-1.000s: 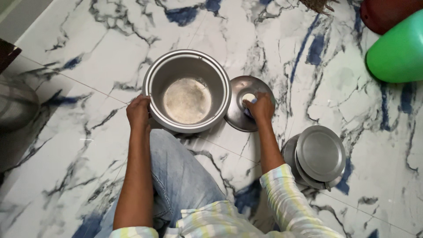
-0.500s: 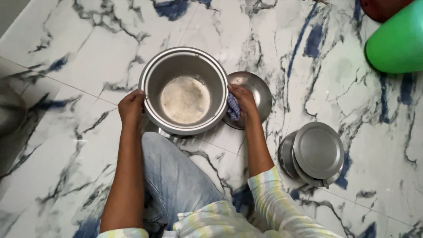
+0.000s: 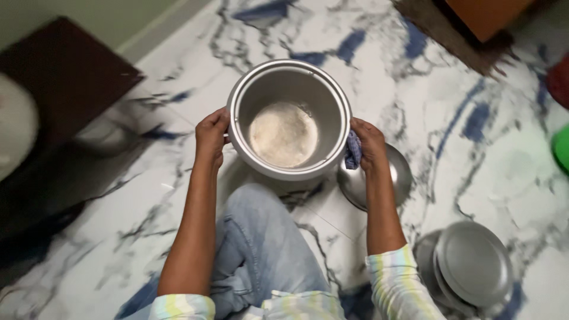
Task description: The person sits on the floor and wipes the metal lid, inner pot, and body of a rice cooker with a blue cloth. They reattach the lid, place the cooker on a low shelf, arrange the power cord, and switch on the wall socket.
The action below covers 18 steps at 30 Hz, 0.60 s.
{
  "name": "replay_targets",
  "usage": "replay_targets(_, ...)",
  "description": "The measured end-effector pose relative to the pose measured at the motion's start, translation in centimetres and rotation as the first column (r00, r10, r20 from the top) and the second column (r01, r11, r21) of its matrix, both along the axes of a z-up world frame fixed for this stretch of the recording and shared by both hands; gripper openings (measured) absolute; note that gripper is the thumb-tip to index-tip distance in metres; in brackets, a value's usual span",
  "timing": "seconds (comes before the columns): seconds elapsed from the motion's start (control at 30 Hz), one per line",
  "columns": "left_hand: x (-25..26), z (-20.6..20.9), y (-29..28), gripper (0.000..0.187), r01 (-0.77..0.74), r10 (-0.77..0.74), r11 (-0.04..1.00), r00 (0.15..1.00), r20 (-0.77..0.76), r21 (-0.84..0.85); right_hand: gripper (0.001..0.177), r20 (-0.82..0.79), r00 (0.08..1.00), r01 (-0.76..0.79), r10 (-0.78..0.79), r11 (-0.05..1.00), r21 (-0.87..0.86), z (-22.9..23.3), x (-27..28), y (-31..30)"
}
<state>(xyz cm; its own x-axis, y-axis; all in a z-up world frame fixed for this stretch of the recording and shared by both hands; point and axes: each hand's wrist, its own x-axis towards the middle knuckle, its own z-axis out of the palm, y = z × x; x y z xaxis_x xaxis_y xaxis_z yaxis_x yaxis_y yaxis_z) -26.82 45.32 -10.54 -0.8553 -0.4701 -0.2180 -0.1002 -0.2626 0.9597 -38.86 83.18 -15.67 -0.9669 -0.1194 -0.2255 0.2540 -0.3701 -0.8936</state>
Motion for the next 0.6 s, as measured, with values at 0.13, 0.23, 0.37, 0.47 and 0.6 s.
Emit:
replay_targets(0.13,3.6,3.0,-4.3,0.031,-0.087,0.087,0.996,0.996,-0.022,0.027,0.032,-0.055,0.989,-0.141,0.138,0.989,-0.053,3.8,0.2,-5.4)
replay_targets(0.23,6.8,4.8,-7.9,0.029,-0.123,0.129,0.991,0.986,-0.103,0.056,0.033,-0.07,0.966,-0.254,0.249,0.964,-0.078,6.4,0.6,-10.1)
replay_targets(0.37,11.7,7.3,-12.8,0.028,-0.222,0.225,0.974,0.964,-0.143,0.041,0.034,-0.107,0.932,-0.356,0.347,0.932,-0.075,9.8,2.2,-16.6)
replay_targets(0.47,15.4,9.5,-15.8,0.028,-0.307,0.314,0.949,0.926,-0.208,0.065,0.032,-0.136,0.887,-0.456,0.441,0.883,-0.112,12.2,3.6,-21.1)
replay_targets(0.6,20.6,11.7,-18.4,0.031,-0.425,0.427,0.903,0.875,-0.227,0.06,0.026,-0.146,0.852,-0.522,0.502,0.836,-0.171,14.5,5.6,-26.4)
